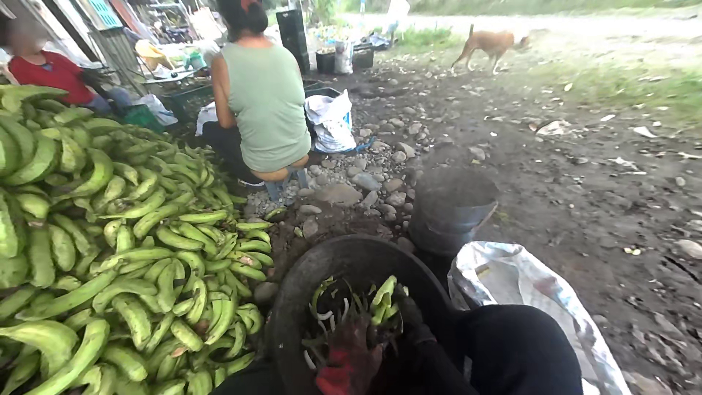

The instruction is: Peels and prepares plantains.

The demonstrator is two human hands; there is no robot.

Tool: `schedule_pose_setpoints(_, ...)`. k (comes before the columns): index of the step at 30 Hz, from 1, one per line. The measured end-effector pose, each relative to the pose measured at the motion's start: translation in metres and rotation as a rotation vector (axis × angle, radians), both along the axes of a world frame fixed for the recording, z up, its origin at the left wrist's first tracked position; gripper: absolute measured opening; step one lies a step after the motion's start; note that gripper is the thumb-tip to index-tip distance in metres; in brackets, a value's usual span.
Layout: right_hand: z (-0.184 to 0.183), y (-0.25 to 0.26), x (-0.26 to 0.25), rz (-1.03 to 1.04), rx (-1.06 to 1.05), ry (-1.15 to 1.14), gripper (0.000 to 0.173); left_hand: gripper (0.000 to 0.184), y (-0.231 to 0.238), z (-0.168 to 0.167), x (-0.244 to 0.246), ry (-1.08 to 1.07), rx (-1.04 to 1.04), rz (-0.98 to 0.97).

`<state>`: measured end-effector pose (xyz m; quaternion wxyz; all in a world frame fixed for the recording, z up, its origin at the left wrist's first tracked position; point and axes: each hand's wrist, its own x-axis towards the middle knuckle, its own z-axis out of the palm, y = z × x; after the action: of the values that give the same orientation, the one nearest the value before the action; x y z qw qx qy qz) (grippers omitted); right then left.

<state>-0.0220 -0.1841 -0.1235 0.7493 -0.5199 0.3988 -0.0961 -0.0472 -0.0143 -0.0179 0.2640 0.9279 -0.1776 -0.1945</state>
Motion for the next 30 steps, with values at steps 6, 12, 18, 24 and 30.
schedule_pose_setpoints(6, 0.022, -0.036, 0.025, 0.119, -0.401, 0.208, 0.054, 0.052, -0.010, 0.009, -0.004, 0.181, 0.206, -0.060)
schedule_pose_setpoints(12, 0.015, -0.100, 0.023, 0.088, -0.535, 0.299, 0.055, 0.050, 0.030, 0.021, -0.010, 0.238, 0.021, -0.036)
schedule_pose_setpoints(18, -0.019, -0.071, 0.015, 0.501, -0.488, 0.424, 0.062, 0.047, 0.017, 0.011, 0.002, 0.256, 0.187, -0.022)
schedule_pose_setpoints(24, -0.028, 0.005, -0.026, 0.455, 0.136, 0.080, 0.055, 0.054, 0.008, -0.004, 0.008, 0.079, 0.046, 0.031)
schedule_pose_setpoints(30, -0.002, 0.033, -0.012, 0.144, 0.797, -0.549, 0.056, 0.053, 0.006, 0.004, 0.000, 0.160, 0.017, -0.060)
